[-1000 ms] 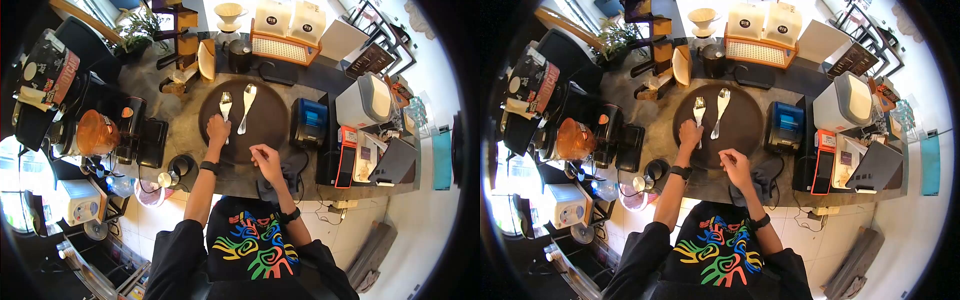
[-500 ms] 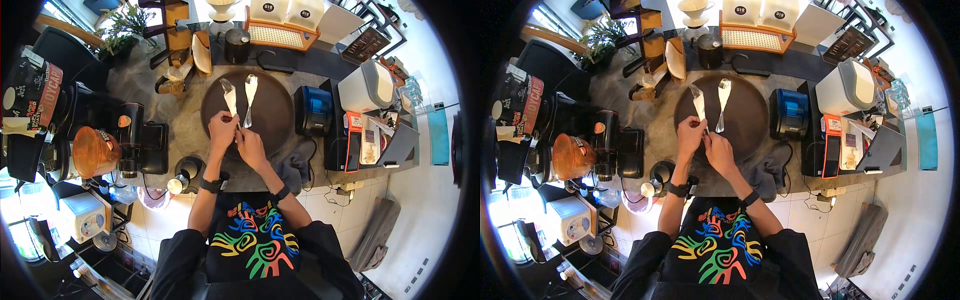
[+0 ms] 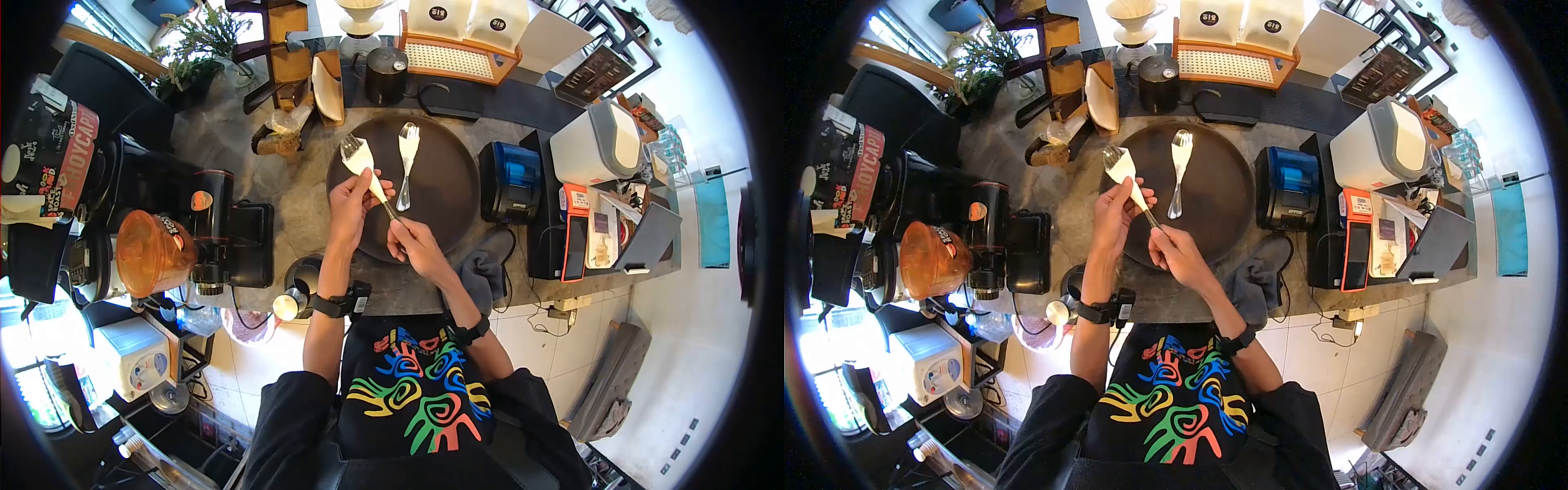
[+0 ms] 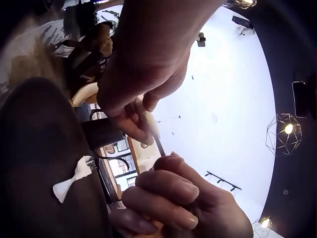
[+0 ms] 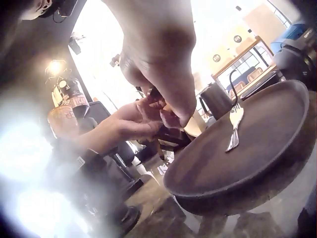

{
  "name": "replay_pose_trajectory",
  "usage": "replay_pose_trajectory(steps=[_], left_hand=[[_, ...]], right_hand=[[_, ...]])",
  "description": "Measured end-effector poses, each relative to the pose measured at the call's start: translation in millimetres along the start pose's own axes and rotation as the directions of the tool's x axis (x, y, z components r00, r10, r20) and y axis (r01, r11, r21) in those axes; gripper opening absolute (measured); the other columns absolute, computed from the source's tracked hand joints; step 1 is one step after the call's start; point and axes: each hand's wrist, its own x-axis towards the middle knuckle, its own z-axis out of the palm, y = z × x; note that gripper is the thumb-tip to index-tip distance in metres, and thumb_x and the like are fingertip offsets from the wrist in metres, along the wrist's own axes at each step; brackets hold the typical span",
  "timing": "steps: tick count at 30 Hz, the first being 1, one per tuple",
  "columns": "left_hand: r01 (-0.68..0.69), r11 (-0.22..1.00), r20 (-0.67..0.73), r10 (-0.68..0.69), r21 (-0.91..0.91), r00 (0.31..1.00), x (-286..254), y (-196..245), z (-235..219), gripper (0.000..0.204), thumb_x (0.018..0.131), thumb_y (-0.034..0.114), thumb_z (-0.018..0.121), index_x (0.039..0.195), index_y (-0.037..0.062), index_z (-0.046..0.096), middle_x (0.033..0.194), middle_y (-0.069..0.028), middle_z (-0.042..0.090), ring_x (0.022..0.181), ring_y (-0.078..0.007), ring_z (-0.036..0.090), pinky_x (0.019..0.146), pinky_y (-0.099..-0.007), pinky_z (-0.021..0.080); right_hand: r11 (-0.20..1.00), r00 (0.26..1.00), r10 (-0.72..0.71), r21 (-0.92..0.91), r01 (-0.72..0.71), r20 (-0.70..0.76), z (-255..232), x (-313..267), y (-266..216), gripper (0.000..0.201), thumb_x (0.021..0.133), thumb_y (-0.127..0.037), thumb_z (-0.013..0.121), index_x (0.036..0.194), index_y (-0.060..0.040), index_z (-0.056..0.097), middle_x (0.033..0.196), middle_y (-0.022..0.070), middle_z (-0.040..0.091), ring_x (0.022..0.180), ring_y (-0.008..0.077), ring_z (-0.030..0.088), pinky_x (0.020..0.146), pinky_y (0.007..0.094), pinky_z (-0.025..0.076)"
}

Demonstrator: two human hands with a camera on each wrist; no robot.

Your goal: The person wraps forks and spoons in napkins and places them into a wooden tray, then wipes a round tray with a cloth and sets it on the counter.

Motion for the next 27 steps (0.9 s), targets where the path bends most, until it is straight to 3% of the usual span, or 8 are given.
replay_pose_trajectory(steps=[7, 13, 15, 19, 22, 23, 24, 27], left_hand=[[-0.135, 0.982, -0.124, 0.119, -0.134, 0.985, 6.3, 9.4, -7.0, 0.034, 0.095, 0.028, 0.059, 0.108, -0.0037, 0.062, 0.097, -0.0132, 0.068, 0.085, -0.0199, 0.068, 0.074, -0.0282, 0.054], [-0.12, 0.991, -0.07, 0.124, 0.058, 0.99, 12.9, 9.7, -30.2, 0.024, 0.093, 0.016, 0.062, 0.107, -0.0034, 0.064, 0.101, -0.012, 0.068, 0.089, -0.0192, 0.067, 0.078, -0.0287, 0.054], [-0.194, 0.966, -0.214, 0.229, 0.172, 0.95, 12.8, 12.3, -30.7, 0.025, 0.092, 0.016, 0.063, 0.103, -0.0063, 0.065, 0.091, -0.0093, 0.069, 0.083, -0.0146, 0.067, 0.075, -0.0262, 0.054], [-0.323, 0.944, -0.339, 0.327, 0.071, 0.882, 12.8, 7.2, -23.3, 0.029, 0.092, 0.017, 0.063, 0.108, -0.0078, 0.062, 0.093, -0.0103, 0.069, 0.082, -0.0131, 0.065, 0.076, -0.0268, 0.054], [-0.156, 0.987, -0.208, 0.147, -0.031, 0.967, 2.5, 2.4, -20.7, 0.033, 0.093, 0.019, 0.062, 0.111, -0.0084, 0.059, 0.094, -0.0131, 0.068, 0.085, -0.0169, 0.067, 0.078, -0.0277, 0.055], [0.016, 0.998, -0.007, -0.017, -0.066, 1.0, -6.3, 2.7, -16.5, 0.032, 0.095, 0.021, 0.059, 0.112, -0.007, 0.059, 0.097, -0.0145, 0.068, 0.087, -0.0192, 0.068, 0.079, -0.0285, 0.055], [0.193, 0.979, 0.195, -0.177, -0.065, 0.965, -11.2, 2.3, -13.5, 0.032, 0.096, 0.022, 0.057, 0.112, -0.0055, 0.059, 0.1, -0.0159, 0.068, 0.09, -0.0214, 0.068, 0.079, -0.0293, 0.055], [0.166, 0.985, 0.146, -0.158, -0.047, 0.977, -13.1, -2.3, -9.9, 0.031, 0.096, 0.022, 0.056, 0.109, -0.0062, 0.06, 0.099, -0.0185, 0.068, 0.092, -0.0243, 0.069, 0.081, -0.0304, 0.056]], right_hand=[[1.0, 1.0, 0.0, -0.019, 0.0, 0.023, -1.2, 1.4, 2.0, 0.038, 0.103, -0.031, 0.04, 0.076, -0.0053, 0.048, 0.063, 0.0015, 0.05, 0.055, 0.0069, 0.043, 0.052, 0.0215, 0.036], [0.999, 0.999, 0.012, -0.045, -0.01, 0.041, 0.0, -0.6, 6.5, 0.039, 0.101, -0.031, 0.042, 0.072, -0.0054, 0.048, 0.061, 0.0014, 0.05, 0.054, 0.0075, 0.044, 0.051, 0.0237, 0.035], [0.998, 0.999, 0.023, -0.052, -0.021, 0.039, -1.5, -6.9, 2.7, 0.038, 0.101, -0.031, 0.042, 0.072, -0.0055, 0.048, 0.061, 0.0013, 0.05, 0.054, 0.0076, 0.044, 0.05, 0.0238, 0.035], [1.0, 1.0, 0.008, -0.028, -0.007, 0.03, -5.0, -12.6, 3.4, 0.038, 0.101, -0.03, 0.042, 0.073, -0.0056, 0.048, 0.061, 0.0012, 0.049, 0.054, 0.0078, 0.043, 0.051, 0.0236, 0.035], [1.0, 1.0, -0.007, -0.016, 0.007, 0.025, -2.8, -11.9, -1.8, 0.037, 0.103, -0.031, 0.04, 0.076, -0.0067, 0.047, 0.063, 0.0007, 0.047, 0.057, 0.007, 0.043, 0.053, 0.0221, 0.036], [1.0, 1.0, -0.01, -0.015, 0.01, 0.025, -1.4, -10.3, -1.9, 0.037, 0.103, -0.031, 0.04, 0.076, -0.0067, 0.047, 0.063, 0.0007, 0.047, 0.057, 0.007, 0.043, 0.053, 0.0221, 0.036], [1.0, 1.0, -0.007, -0.007, 0.007, 0.025, 0.4, -9.1, -1.3, 0.036, 0.103, -0.031, 0.04, 0.076, -0.0067, 0.046, 0.063, 0.0006, 0.047, 0.057, 0.0069, 0.043, 0.053, 0.0221, 0.036], [1.0, 1.0, 0.011, 0.013, -0.012, 0.022, 3.2, -11.4, 2.3, 0.036, 0.103, -0.03, 0.04, 0.076, -0.0067, 0.046, 0.063, 0.0005, 0.047, 0.057, 0.0069, 0.042, 0.053, 0.022, 0.036]])
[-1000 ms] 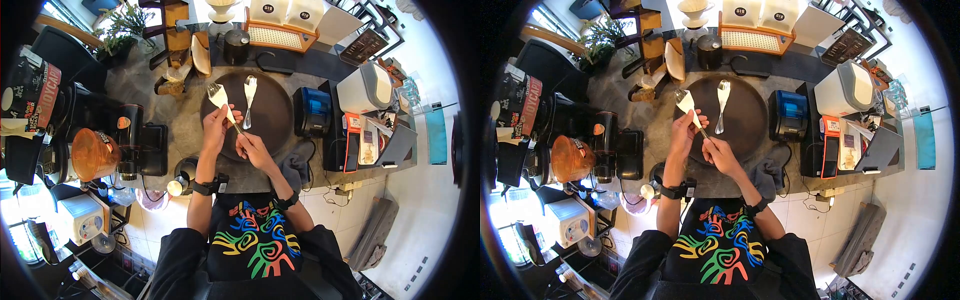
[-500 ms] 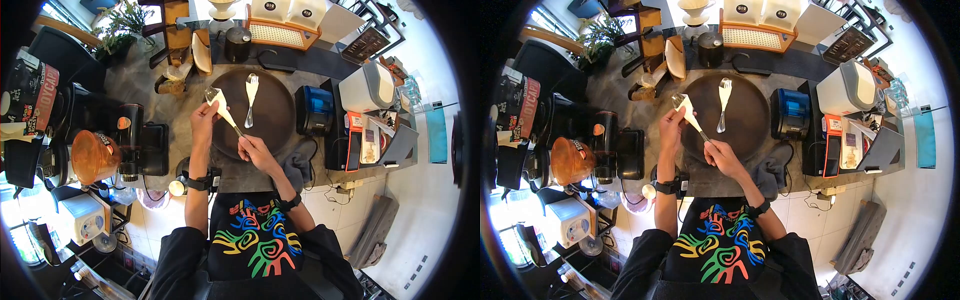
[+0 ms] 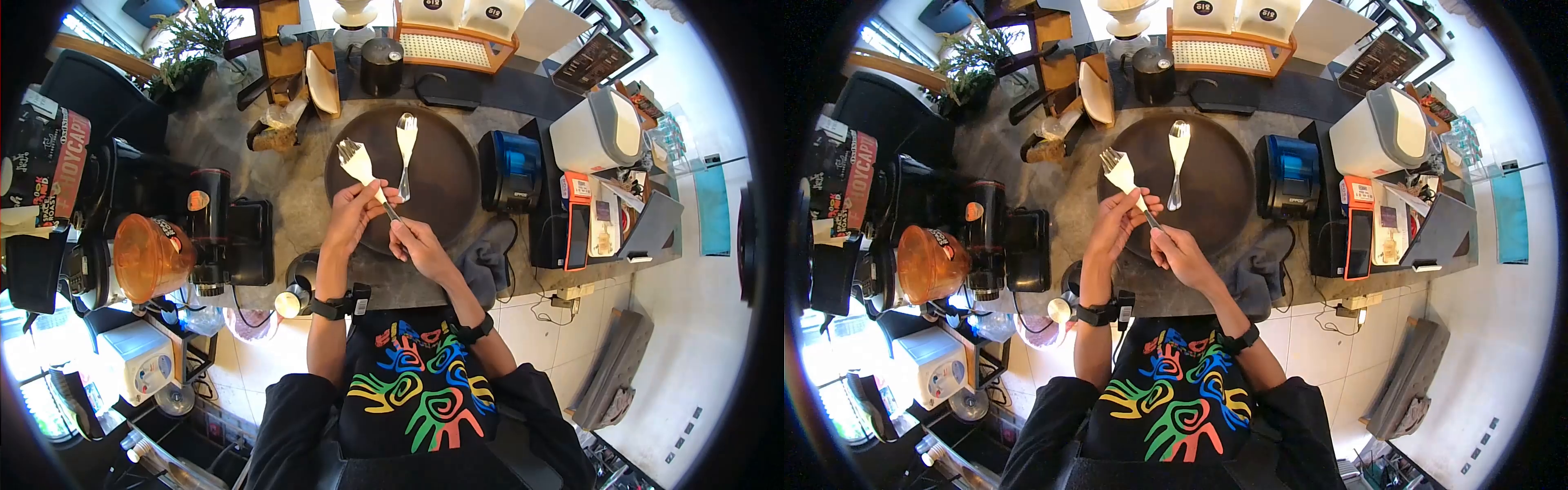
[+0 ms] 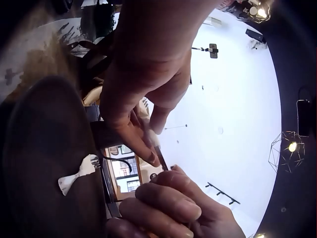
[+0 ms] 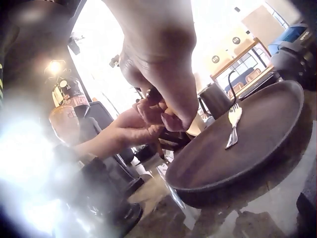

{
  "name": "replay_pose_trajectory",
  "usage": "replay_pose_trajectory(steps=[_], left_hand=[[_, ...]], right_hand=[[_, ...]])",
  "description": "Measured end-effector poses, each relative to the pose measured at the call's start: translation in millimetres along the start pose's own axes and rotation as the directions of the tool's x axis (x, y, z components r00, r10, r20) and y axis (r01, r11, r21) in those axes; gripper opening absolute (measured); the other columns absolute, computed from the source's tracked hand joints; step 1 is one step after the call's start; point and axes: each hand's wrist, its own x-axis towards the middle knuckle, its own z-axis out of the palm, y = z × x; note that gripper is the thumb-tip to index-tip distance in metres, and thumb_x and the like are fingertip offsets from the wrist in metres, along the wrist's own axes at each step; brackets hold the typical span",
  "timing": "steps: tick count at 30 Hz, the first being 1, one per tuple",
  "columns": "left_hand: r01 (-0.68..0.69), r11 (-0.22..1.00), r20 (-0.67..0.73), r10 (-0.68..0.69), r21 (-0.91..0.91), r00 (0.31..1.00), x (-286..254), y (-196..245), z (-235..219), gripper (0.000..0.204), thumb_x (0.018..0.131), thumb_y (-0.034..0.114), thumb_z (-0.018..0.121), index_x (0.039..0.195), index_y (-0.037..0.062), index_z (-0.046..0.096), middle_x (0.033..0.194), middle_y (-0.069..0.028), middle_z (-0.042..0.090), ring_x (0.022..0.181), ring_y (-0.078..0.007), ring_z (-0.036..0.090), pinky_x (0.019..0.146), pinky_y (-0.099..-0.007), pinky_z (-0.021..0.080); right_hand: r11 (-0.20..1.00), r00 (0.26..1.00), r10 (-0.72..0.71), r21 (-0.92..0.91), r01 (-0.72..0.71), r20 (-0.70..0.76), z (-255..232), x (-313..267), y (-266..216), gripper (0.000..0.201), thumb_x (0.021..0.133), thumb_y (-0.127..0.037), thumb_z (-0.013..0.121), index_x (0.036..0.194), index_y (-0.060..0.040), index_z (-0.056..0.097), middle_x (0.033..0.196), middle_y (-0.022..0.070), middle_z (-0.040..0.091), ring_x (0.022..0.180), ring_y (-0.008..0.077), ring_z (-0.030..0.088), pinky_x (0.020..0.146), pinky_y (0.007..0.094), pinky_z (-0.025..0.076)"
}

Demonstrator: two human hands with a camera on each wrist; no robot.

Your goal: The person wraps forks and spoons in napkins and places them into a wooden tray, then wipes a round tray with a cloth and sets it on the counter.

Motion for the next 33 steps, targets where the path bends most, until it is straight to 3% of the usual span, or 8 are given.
replay_pose_trajectory(steps=[8, 14, 21, 24, 26, 28, 32, 33], left_hand=[[-0.068, 0.996, -0.067, 0.063, -0.063, 0.996, 13.3, 10.3, -23.0, 0.029, 0.094, 0.019, 0.06, 0.106, -0.0066, 0.061, 0.098, -0.0187, 0.068, 0.087, -0.0249, 0.069, 0.079, -0.032, 0.056], [-0.261, 0.953, -0.173, 0.286, 0.155, 0.942, 12.9, 24.3, -25.1, 0.025, 0.09, 0.013, 0.065, 0.107, -0.0055, 0.062, 0.097, -0.0153, 0.069, 0.086, -0.0221, 0.069, 0.075, -0.0306, 0.056], [-0.374, 0.914, -0.232, 0.403, 0.159, 0.885, 11.4, 27.4, -19.1, 0.035, 0.093, 0.021, 0.062, 0.117, -0.0046, 0.056, 0.1, -0.0153, 0.068, 0.088, -0.0226, 0.069, 0.076, -0.0317, 0.055], [-0.285, 0.937, -0.092, 0.271, -0.202, 0.958, 8.1, 25.2, -10.6, 0.043, 0.097, 0.033, 0.053, 0.124, 0.0001, 0.05, 0.099, -0.0131, 0.066, 0.081, -0.0215, 0.066, 0.074, -0.0311, 0.054], [-0.245, 0.832, -0.052, 0.253, -0.497, 0.966, 16.7, 20.1, -8.5, 0.046, 0.099, 0.043, 0.046, 0.125, 0.0048, 0.048, 0.092, -0.0096, 0.061, 0.069, -0.0183, 0.059, 0.065, -0.0284, 0.049], [-0.256, 0.793, -0.123, 0.226, -0.553, 0.966, 23.8, 20.8, -9.4, 0.046, 0.097, 0.046, 0.048, 0.119, 0.0051, 0.052, 0.079, -0.0057, 0.056, 0.059, -0.0157, 0.05, 0.055, -0.0262, 0.042], [-0.208, 0.762, 0.099, 0.336, -0.613, 0.937, 41.9, 15.9, -46.2, 0.054, 0.094, 0.054, 0.049, 0.109, 0.0026, 0.058, 0.072, -0.0051, 0.057, 0.057, -0.0164, 0.052, 0.053, -0.0268, 0.044], [-0.259, 0.811, -0.047, 0.275, -0.524, 0.96, 37.4, 24.0, -40.4, 0.057, 0.093, 0.055, 0.049, 0.109, 0.0007, 0.058, 0.078, -0.0095, 0.06, 0.065, -0.0204, 0.057, 0.06, -0.0282, 0.049]], right_hand=[[0.999, 0.999, 0.031, -0.025, -0.03, 0.034, -2.5, -4.5, 4.3, 0.037, 0.103, -0.03, 0.04, 0.075, -0.006, 0.046, 0.063, 0.0007, 0.047, 0.057, 0.0074, 0.042, 0.054, 0.0227, 0.035], [0.996, 0.997, 0.068, -0.065, -0.066, 0.038, -1.4, -7.9, 5.6, 0.039, 0.1, -0.031, 0.041, 0.071, -0.0057, 0.047, 0.06, 0.0013, 0.047, 0.055, 0.0092, 0.042, 0.053, 0.026, 0.035], [0.996, 0.998, 0.039, -0.088, -0.034, 0.059, 1.0, -8.1, -8.4, 0.038, 0.101, -0.031, 0.041, 0.072, -0.0058, 0.047, 0.06, 0.0008, 0.047, 0.056, 0.0086, 0.042, 0.054, 0.0252, 0.035], [0.999, 0.996, 0.042, -0.03, -0.039, 0.084, 6.2, -5.8, -10.1, 0.038, 0.101, -0.031, 0.041, 0.073, -0.006, 0.047, 0.06, 0.0004, 0.047, 0.056, 0.0083, 0.042, 0.054, 0.0245, 0.035], [0.999, 0.994, 0.049, -0.011, -0.048, 0.094, 9.6, -5.9, -9.1, 0.038, 0.101, -0.03, 0.041, 0.073, -0.0061, 0.047, 0.06, 0.0002, 0.047, 0.056, 0.0081, 0.042, 0.054, 0.0241, 0.035], [0.995, 0.987, 0.096, 0.003, -0.097, 0.127, 12.9, -8.3, -7.9, 0.037, 0.102, -0.031, 0.041, 0.075, -0.0068, 0.047, 0.061, -0.0004, 0.047, 0.056, 0.0072, 0.041, 0.056, 0.0233, 0.034], [0.996, 0.986, 0.093, -0.012, -0.092, 0.137, 12.7, -11.0, -6.7, 0.037, 0.102, -0.031, 0.041, 0.075, -0.0068, 0.048, 0.061, -0.0005, 0.047, 0.056, 0.0071, 0.041, 0.056, 0.0232, 0.034], [0.996, 0.986, 0.087, -0.02, -0.085, 0.142, 12.3, -11.5, -6.5, 0.037, 0.102, -0.031, 0.041, 0.074, -0.0071, 0.047, 0.061, -0.0005, 0.047, 0.056, 0.0071, 0.041, 0.056, 0.0233, 0.034]])
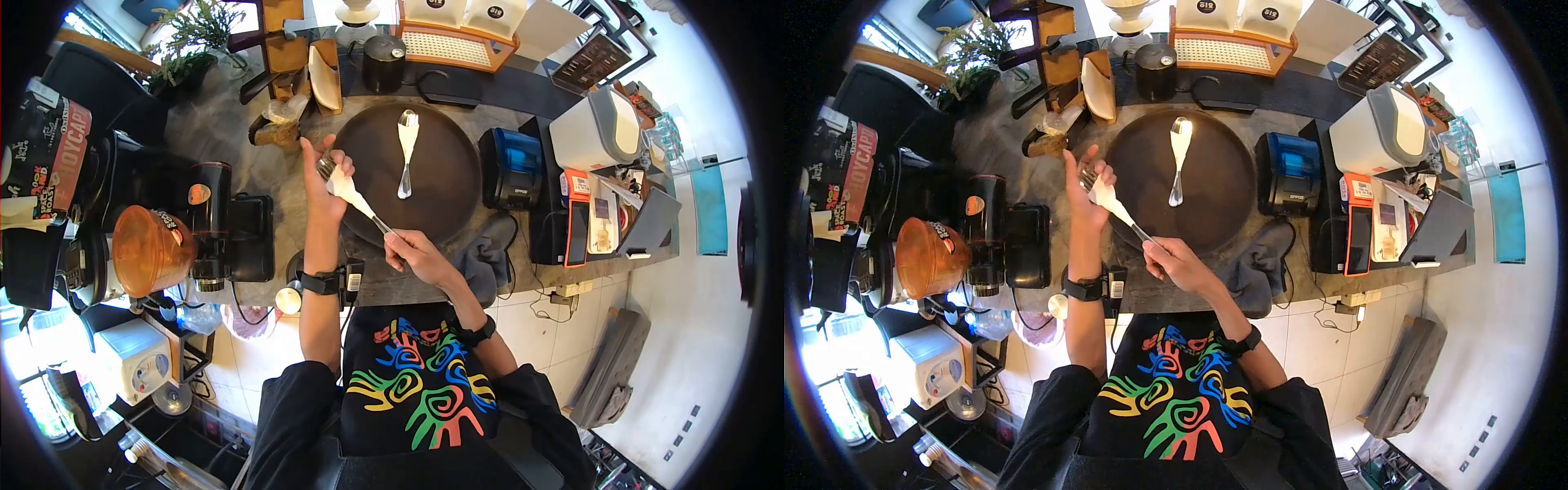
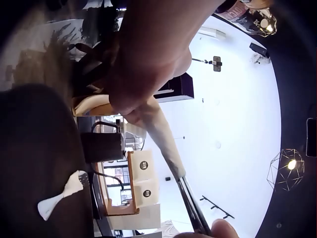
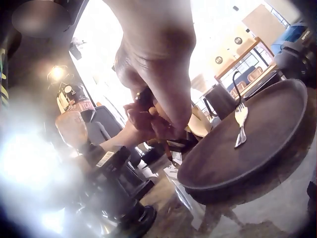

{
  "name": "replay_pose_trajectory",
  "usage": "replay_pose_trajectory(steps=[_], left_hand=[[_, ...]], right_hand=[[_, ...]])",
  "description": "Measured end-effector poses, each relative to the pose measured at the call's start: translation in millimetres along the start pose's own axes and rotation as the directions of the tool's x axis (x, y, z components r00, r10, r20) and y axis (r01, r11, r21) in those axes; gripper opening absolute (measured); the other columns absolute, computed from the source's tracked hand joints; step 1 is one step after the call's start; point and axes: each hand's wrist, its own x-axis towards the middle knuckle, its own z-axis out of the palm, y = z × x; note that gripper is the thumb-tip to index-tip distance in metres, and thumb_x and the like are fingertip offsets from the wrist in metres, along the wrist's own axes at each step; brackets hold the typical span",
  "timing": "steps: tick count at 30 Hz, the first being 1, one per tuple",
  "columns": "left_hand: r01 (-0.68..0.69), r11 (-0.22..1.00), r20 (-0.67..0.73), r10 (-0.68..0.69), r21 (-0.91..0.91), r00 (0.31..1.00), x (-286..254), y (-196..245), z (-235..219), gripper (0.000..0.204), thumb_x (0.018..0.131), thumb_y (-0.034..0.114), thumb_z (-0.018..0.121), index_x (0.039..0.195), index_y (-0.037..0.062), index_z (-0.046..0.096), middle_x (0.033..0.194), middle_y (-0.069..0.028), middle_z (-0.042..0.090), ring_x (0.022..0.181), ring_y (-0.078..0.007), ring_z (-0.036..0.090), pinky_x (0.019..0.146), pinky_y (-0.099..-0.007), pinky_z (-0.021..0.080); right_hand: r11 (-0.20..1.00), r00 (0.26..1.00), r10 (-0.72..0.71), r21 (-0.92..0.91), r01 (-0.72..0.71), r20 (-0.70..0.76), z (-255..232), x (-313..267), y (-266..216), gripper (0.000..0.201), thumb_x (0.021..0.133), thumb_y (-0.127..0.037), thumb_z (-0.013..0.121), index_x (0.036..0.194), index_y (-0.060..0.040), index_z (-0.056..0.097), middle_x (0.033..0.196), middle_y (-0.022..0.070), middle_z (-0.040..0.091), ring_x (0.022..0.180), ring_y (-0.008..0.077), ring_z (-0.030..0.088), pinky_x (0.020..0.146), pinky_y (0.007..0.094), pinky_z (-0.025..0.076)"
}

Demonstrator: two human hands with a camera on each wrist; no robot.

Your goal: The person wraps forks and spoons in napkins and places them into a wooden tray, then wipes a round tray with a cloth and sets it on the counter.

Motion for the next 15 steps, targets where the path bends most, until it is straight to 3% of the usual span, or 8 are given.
replay_pose_trajectory(steps=[1, 2, 6, 7, 10, 12, 14, 15], left_hand=[[-0.023, 0.993, -0.156, 0.04, 0.112, 0.987, -2.2, 4.4, 9.6, 0.06, 0.093, 0.056, 0.049, 0.11, -0.0011, 0.057, 0.084, -0.0138, 0.062, 0.073, -0.0243, 0.062, 0.066, -0.0296, 0.054], [-0.028, 0.993, -0.129, 0.042, 0.113, 0.991, -4.4, 7.0, 21.7, 0.067, 0.091, 0.06, 0.047, 0.114, -0.0025, 0.054, 0.11, -0.0263, 0.06, 0.102, -0.035, 0.061, 0.088, -0.0375, 0.053], [-0.043, 0.998, -0.06, 0.046, 0.049, 0.997, -16.1, 0.8, 23.8, 0.077, 0.092, 0.064, 0.038, 0.126, -0.0054, 0.041, 0.127, -0.0311, 0.05, 0.12, -0.0404, 0.05, 0.1, -0.0444, 0.045], [0.0, 0.996, -0.018, 0.001, 0.089, 1.0, -24.1, -6.0, 21.7, 0.068, 0.095, 0.059, 0.036, 0.122, -0.0027, 0.047, 0.123, -0.0244, 0.055, 0.111, -0.0341, 0.058, 0.097, -0.0414, 0.047], [0.113, 0.964, -0.075, -0.098, 0.24, 0.992, -59.0, -29.5, 31.9, 0.057, 0.098, 0.05, 0.04, 0.121, -0.0023, 0.049, 0.114, -0.0205, 0.062, 0.108, -0.0296, 0.061, 0.094, -0.0384, 0.049], [0.185, 0.847, -0.084, -0.164, 0.499, 0.983, -71.0, -41.4, 25.6, 0.041, 0.101, 0.037, 0.042, 0.114, -0.0004, 0.053, 0.104, -0.0179, 0.067, 0.1, -0.0247, 0.063, 0.089, -0.0336, 0.05], [0.124, 0.844, -0.11, -0.078, 0.522, 0.991, -74.9, -47.4, 22.0, 0.035, 0.102, 0.032, 0.042, 0.109, 0.0, 0.053, 0.099, -0.0169, 0.068, 0.094, -0.023, 0.064, 0.085, -0.0322, 0.051], [0.061, 0.835, -0.129, 0.012, 0.547, 0.992, -76.0, -47.6, 23.6, 0.03, 0.102, 0.028, 0.042, 0.105, 0.0004, 0.054, 0.095, -0.0158, 0.069, 0.089, -0.0213, 0.065, 0.08, -0.0309, 0.052]], right_hand=[[1.0, 1.0, -0.005, -0.009, 0.005, 0.007, 0.2, -0.7, 0.5, 0.037, 0.102, -0.031, 0.041, 0.074, -0.0073, 0.047, 0.061, -0.0005, 0.047, 0.056, 0.007, 0.041, 0.056, 0.0233, 0.034], [1.0, 1.0, -0.004, -0.006, 0.004, 0.005, 0.3, -1.4, 0.4, 0.037, 0.102, -0.031, 0.041, 0.074, -0.0073, 0.047, 0.061, -0.0005, 0.047, 0.056, 0.007, 0.041, 0.056, 0.0233, 0.034], [0.997, 0.998, -0.054, 0.05, 0.055, -0.038, -0.1, 3.7, 0.7, 0.037, 0.102, -0.031, 0.041, 0.074, -0.0074, 0.046, 0.062, -0.0007, 0.045, 0.056, 0.007, 0.041, 0.055, 0.023, 0.034], [0.993, 0.995, -0.08, 0.087, 0.085, -0.059, 0.3, 7.5, 1.9, 0.037, 0.103, -0.031, 0.04, 0.075, -0.0073, 0.047, 0.063, -0.0008, 0.044, 0.056, 0.0069, 0.04, 0.055, 0.0232, 0.034], [0.989, 0.986, -0.126, 0.069, 0.134, -0.105, 6.0, 20.9, 6.8, 0.036, 0.103, -0.03, 0.04, 0.076, -0.0064, 0.046, 0.064, -0.0013, 0.042, 0.056, 0.0071, 0.04, 0.052, 0.0237, 0.035], [0.989, 0.983, -0.129, 0.055, 0.137, -0.131, 10.0, 32.0, 21.8, 0.038, 0.102, -0.031, 0.041, 0.077, -0.0048, 0.049, 0.064, -0.0003, 0.045, 0.056, 0.0082, 0.041, 0.053, 0.0245, 0.036], [0.989, 0.979, -0.135, 0.037, 0.142, -0.153, 8.0, 38.8, 26.1, 0.039, 0.101, -0.033, 0.042, 0.077, -0.0032, 0.051, 0.064, 0.0007, 0.048, 0.056, 0.0093, 0.043, 0.053, 0.0254, 0.037], [0.987, 0.949, -0.159, -0.08, 0.143, -0.272, 5.3, 43.4, 22.8, 0.038, 0.101, -0.033, 0.044, 0.081, -0.0016, 0.054, 0.065, 0.0023, 0.051, 0.058, 0.0105, 0.045, 0.055, 0.0271, 0.04]])
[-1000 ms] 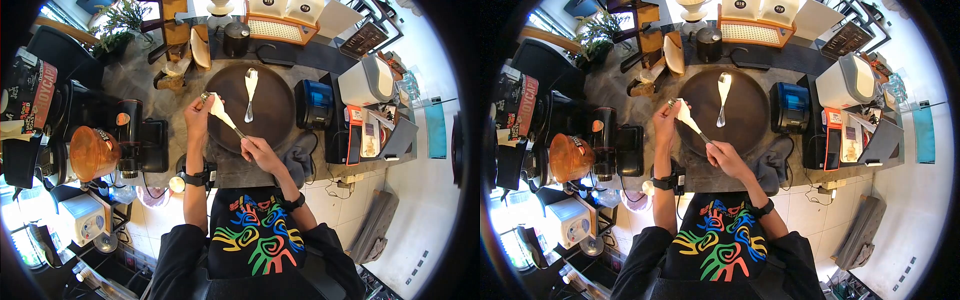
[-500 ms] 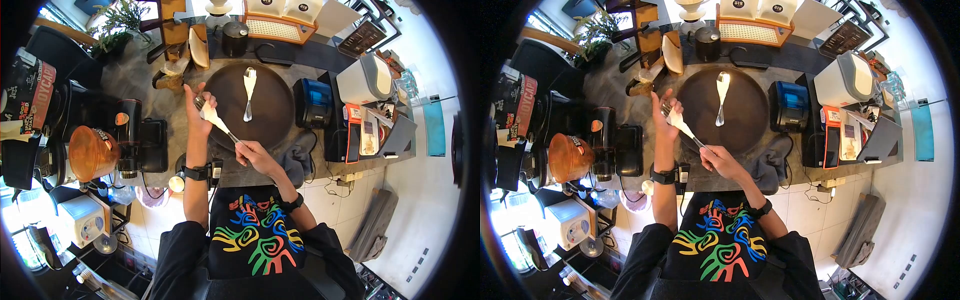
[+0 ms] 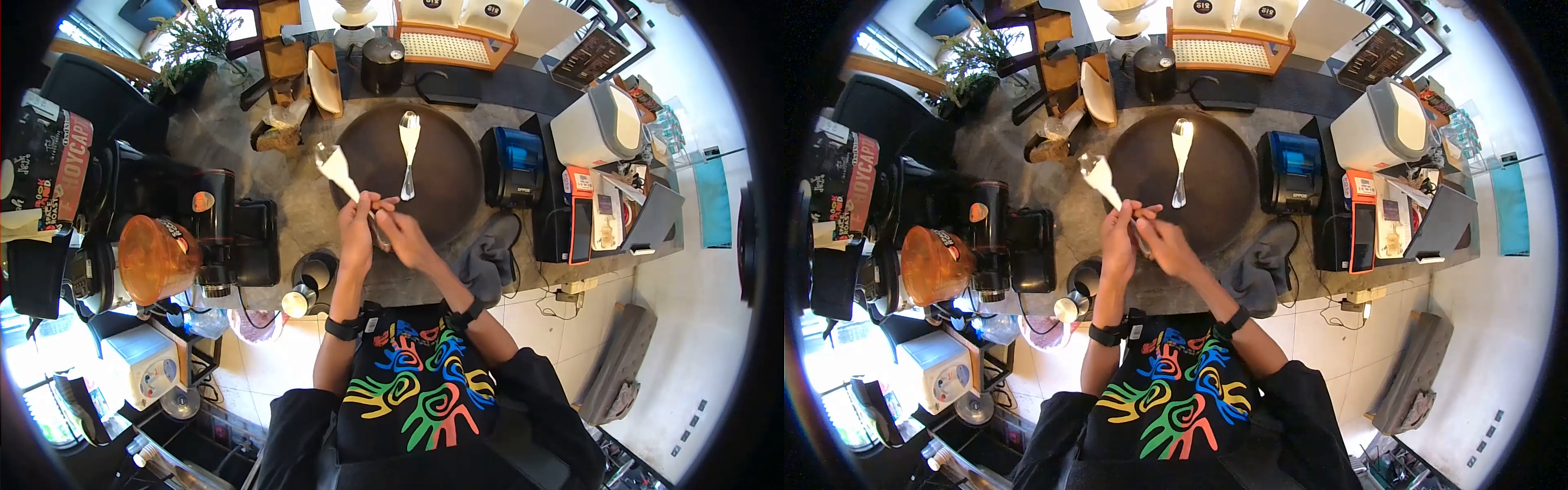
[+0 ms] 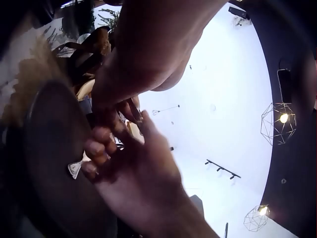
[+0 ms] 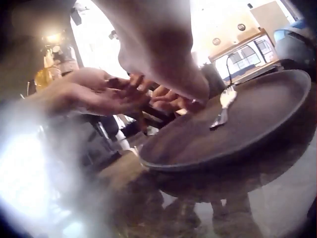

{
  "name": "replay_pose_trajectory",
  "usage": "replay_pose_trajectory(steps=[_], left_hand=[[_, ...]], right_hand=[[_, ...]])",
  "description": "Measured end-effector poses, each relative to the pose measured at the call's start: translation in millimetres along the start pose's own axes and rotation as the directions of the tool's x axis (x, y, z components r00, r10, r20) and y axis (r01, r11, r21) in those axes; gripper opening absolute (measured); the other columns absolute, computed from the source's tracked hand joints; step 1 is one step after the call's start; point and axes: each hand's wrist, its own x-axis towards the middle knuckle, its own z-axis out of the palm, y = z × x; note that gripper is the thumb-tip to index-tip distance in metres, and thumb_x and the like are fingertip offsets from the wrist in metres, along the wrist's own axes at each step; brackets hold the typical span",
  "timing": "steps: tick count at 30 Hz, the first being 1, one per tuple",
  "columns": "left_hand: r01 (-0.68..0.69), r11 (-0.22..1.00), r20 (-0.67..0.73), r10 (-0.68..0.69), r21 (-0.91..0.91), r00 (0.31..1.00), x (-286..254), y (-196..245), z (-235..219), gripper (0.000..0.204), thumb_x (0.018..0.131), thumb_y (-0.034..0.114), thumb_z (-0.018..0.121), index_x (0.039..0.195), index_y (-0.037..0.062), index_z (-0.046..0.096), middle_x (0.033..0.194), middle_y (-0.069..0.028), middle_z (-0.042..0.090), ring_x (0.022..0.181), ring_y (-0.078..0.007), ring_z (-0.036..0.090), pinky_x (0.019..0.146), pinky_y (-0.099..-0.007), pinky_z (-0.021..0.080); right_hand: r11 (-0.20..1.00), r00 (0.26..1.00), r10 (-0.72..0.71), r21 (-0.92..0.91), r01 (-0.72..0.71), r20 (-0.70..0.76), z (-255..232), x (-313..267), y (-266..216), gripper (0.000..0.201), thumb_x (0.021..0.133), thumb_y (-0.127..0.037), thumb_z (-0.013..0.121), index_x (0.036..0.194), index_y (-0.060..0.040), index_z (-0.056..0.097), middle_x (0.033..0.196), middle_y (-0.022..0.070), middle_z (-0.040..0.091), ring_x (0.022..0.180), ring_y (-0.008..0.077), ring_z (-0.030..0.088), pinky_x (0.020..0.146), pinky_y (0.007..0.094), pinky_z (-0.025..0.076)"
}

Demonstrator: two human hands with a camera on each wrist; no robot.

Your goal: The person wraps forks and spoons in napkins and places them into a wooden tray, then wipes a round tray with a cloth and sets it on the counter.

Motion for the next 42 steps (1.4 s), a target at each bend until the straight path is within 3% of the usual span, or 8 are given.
replay_pose_trajectory(steps=[4, 7, 9, 17, 23, 28, 32, 42], left_hand=[[-0.056, 0.998, -0.192, 0.054, -0.005, 0.98, -11.3, -4.3, -12.0, 0.028, 0.103, 0.027, 0.04, 0.096, 0.0014, 0.05, 0.075, -0.0084, 0.06, 0.067, -0.0186, 0.062, 0.065, -0.0313, 0.055], [0.008, 0.998, -0.21, -0.02, -0.058, 0.977, -25.7, 6.4, -15.5, 0.026, 0.103, 0.028, 0.041, 0.097, 0.0038, 0.049, 0.068, -0.0033, 0.049, 0.055, -0.0102, 0.047, 0.051, -0.0233, 0.042], [0.061, 0.994, -0.241, -0.08, -0.086, 0.967, -28.7, 9.2, -17.3, 0.024, 0.103, 0.028, 0.043, 0.094, 0.0057, 0.049, 0.065, 0.0, 0.043, 0.049, -0.0052, 0.033, 0.044, -0.0211, 0.024], [0.083, 0.995, -0.201, -0.092, -0.052, 0.975, -32.9, 10.3, -12.0, 0.024, 0.1, 0.024, 0.051, 0.101, 0.0018, 0.06, 0.053, 0.0038, 0.036, 0.041, -0.0044, 0.026, 0.041, -0.0214, 0.023], [0.092, 0.991, -0.184, -0.109, -0.101, 0.977, -22.9, 1.8, -5.4, 0.024, 0.097, 0.02, 0.056, 0.11, 0.0011, 0.06, 0.057, 0.0036, 0.039, 0.042, -0.0034, 0.026, 0.041, -0.0219, 0.021], [0.065, 0.99, -0.215, -0.09, -0.124, 0.973, -8.3, -7.6, 7.3, 0.029, 0.095, 0.021, 0.06, 0.117, 0.0014, 0.058, 0.074, -0.0006, 0.056, 0.044, -0.0015, 0.026, 0.041, -0.0201, 0.021], [0.06, 0.995, -0.233, -0.078, -0.082, 0.969, -12.3, 1.4, 39.5, 0.044, 0.091, 0.026, 0.066, 0.123, -0.0019, 0.056, 0.098, -0.0106, 0.066, 0.042, 0.001, 0.027, 0.04, -0.0191, 0.022], [0.044, 0.998, 0.03, -0.043, -0.032, 0.999, -62.2, -24.2, 126.6, 0.026, 0.092, 0.019, 0.064, 0.074, 0.0002, 0.062, 0.051, 0.0089, 0.035, 0.041, -0.0002, 0.02, 0.04, -0.0218, 0.016]], right_hand=[[0.9, 0.855, -0.224, -0.436, -0.004, -0.468, -37.0, 46.1, 29.0, 0.033, 0.093, -0.033, 0.058, 0.091, -0.0005, 0.063, 0.08, 0.0109, 0.061, 0.075, 0.0244, 0.06, 0.07, 0.0366, 0.046], [0.576, 0.784, -0.386, -0.791, -0.207, -0.486, -48.7, 63.9, 44.7, 0.031, 0.087, -0.033, 0.065, 0.089, -0.0022, 0.063, 0.095, 0.0121, 0.06, 0.095, 0.0308, 0.058, 0.083, 0.0425, 0.042], [0.547, 0.788, -0.361, -0.797, -0.254, -0.499, -41.6, 69.6, 45.8, 0.03, 0.085, -0.032, 0.067, 0.092, -0.003, 0.062, 0.1, 0.0124, 0.058, 0.1, 0.0315, 0.055, 0.086, 0.0443, 0.039], [0.424, 0.866, -0.264, -0.858, -0.292, -0.425, -47.7, 77.5, 47.0, 0.026, 0.083, -0.023, 0.067, 0.099, -0.0034, 0.063, 0.101, 0.0167, 0.062, 0.1, 0.0343, 0.058, 0.085, 0.0458, 0.04], [0.632, 0.879, -0.063, -0.701, -0.332, -0.473, -67.6, 72.6, 56.3, 0.024, 0.089, -0.022, 0.058, 0.099, -0.0001, 0.062, 0.088, 0.0243, 0.067, 0.089, 0.042, 0.064, 0.069, 0.0477, 0.046], [0.978, 0.967, 0.064, -0.175, -0.109, -0.245, -61.3, 16.3, 10.9, 0.021, 0.097, -0.019, 0.049, 0.098, 0.0005, 0.057, 0.067, 0.0093, 0.06, 0.066, 0.015, 0.06, 0.057, 0.0289, 0.042], [0.999, 0.973, -0.032, -0.049, 0.021, -0.23, -43.5, -43.5, -36.0, 0.02, 0.1, -0.018, 0.045, 0.098, -0.0006, 0.055, 0.061, 0.0001, 0.047, 0.057, 0.0045, 0.042, 0.052, 0.0214, 0.034], [0.998, 0.934, -0.062, -0.034, 0.054, -0.351, -70.9, -172.9, -39.3, 0.018, 0.1, -0.02, 0.048, 0.102, -0.0025, 0.055, 0.062, -0.0041, 0.041, 0.053, 0.003, 0.034, 0.048, 0.0221, 0.028]])
